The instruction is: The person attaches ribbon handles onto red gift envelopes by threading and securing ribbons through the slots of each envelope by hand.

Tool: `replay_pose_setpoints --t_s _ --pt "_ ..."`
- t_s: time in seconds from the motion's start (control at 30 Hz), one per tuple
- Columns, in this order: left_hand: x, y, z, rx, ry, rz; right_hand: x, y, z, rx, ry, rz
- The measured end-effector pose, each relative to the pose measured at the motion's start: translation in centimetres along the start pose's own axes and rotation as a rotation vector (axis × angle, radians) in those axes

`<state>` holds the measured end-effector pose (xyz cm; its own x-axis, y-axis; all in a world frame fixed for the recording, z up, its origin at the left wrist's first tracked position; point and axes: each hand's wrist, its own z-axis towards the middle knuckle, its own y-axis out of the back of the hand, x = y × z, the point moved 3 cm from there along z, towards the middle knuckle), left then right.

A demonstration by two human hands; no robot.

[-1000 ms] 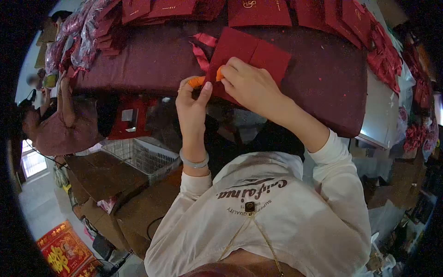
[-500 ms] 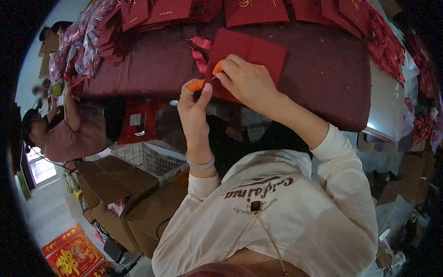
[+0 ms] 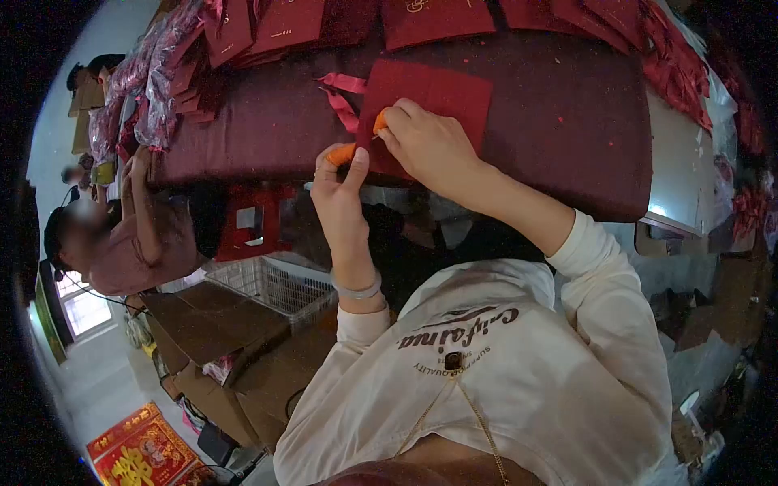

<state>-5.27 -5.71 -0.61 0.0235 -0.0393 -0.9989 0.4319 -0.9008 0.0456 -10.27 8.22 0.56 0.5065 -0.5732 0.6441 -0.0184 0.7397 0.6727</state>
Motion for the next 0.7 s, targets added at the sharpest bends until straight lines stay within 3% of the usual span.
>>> replay_pose_setpoints --t_s 0.33,0.4,0.63,0.7 --pt "-1.5 0.4 -0.6 0.018 -0.333 0.412 0.1 0.1 -0.3 -0.022 0.117 0.026" --pt "-0.8 0.9 -0.1 0.083 -0.048 0.331 0.2 0.4 -0.3 -0.006 0.085 0.108" --pt "-2.6 1.0 0.4 0.177 0.003 0.203 -0.7 1.1 0.3 0.002 -0.099 0.411" --pt "-2.7 1.4 0.6 0.189 0.132 0.184 -0.7 1.0 0.2 0.016 -0.096 0.414"
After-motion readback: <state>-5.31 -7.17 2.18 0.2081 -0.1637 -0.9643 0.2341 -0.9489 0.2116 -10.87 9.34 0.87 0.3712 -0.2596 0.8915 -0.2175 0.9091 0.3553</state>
